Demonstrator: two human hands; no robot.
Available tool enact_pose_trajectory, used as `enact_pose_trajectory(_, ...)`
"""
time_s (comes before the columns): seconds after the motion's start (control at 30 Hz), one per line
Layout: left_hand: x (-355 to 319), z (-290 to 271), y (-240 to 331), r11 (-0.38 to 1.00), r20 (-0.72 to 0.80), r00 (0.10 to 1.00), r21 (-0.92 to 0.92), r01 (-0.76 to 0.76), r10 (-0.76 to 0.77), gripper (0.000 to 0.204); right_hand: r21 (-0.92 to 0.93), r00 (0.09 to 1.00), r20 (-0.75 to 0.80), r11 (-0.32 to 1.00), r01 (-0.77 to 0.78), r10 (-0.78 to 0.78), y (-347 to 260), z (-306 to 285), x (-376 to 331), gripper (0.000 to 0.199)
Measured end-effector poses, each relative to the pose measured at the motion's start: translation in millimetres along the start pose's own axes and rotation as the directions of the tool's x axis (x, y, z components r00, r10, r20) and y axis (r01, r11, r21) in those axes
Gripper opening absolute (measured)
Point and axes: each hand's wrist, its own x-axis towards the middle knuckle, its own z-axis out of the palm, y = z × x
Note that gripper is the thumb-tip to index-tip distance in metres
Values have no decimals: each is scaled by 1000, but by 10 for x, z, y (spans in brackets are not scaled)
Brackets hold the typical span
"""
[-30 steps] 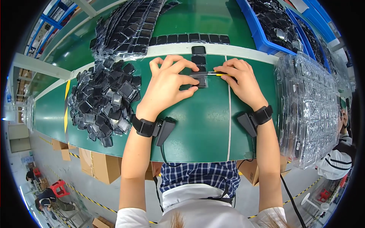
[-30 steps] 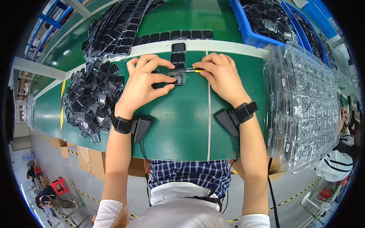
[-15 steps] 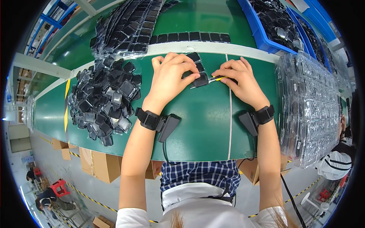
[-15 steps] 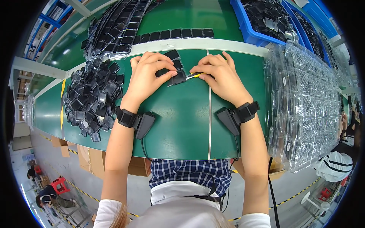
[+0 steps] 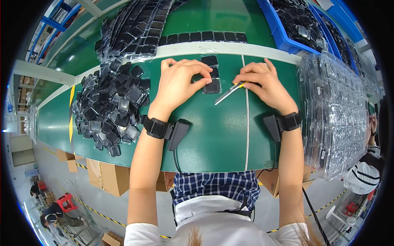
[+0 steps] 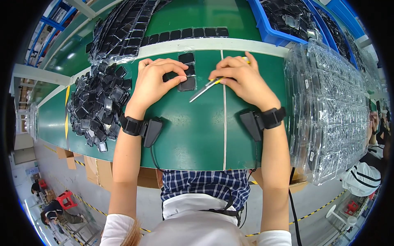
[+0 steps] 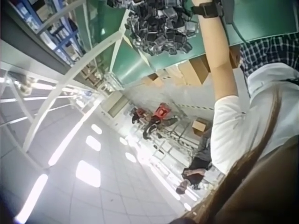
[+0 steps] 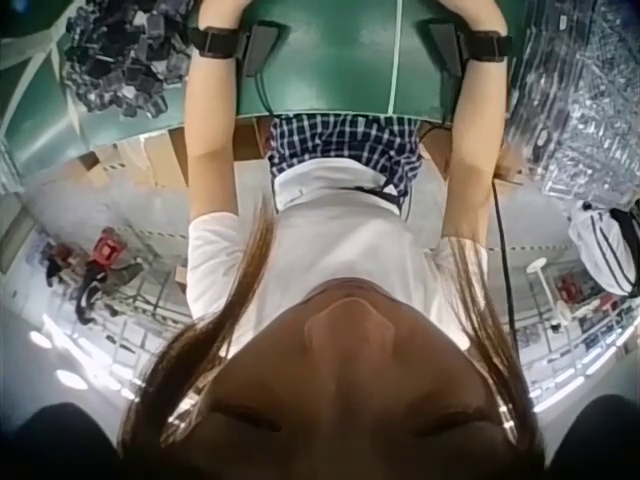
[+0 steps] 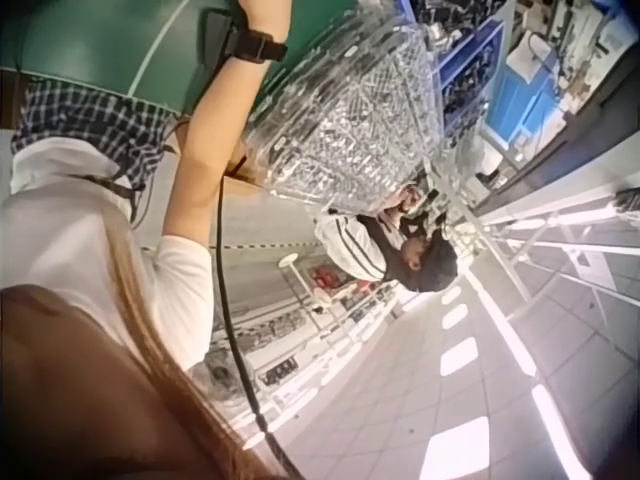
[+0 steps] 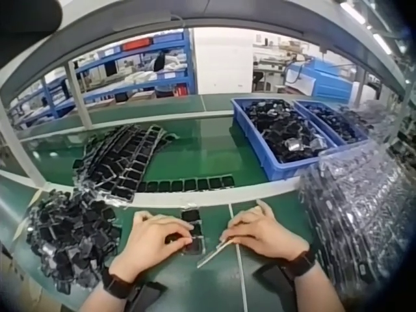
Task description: The person separates watch screens from a plastic strip using a yellow utility knife, peels a film from each screen, and places them on the table. They repeat this process for several screens before gathering them into a pile.
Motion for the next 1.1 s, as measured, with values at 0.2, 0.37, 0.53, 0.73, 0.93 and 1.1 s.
enact_pose_trajectory(0.2,21,-44,-133,960,-253,968,-272,-63,-8,12,73,991,-130,997,-32,42,122,-88,-63,27)
enact_pose_trajectory(0.37,-148,-302,-307,994,-246,965,-88,68,-88,12,5,981,-186,999,-47,47,46,30,-14,29)
enact_pose_trajectory(0.53,-159,-356,-194,991,-158,979,-50,121,-128,15,-40,980,-193,997,-61,52,11,77,-18,30)
enact_pose_trajectory(0.73,-152,-208,114,981,-54,986,120,-151,158,30,-120,984,-168,989,-87,66,-58,146,16,30)
enact_pose_trajectory(0.93,-118,-60,140,966,-34,972,129,-226,232,20,-111,980,-201,994,-22,0,-53,232,23,27)
enact_pose_trajectory(1.1,-84,-82,144,974,-156,962,72,-215,224,15,-88,994,-112,996,-28,18,-119,141,11,30)
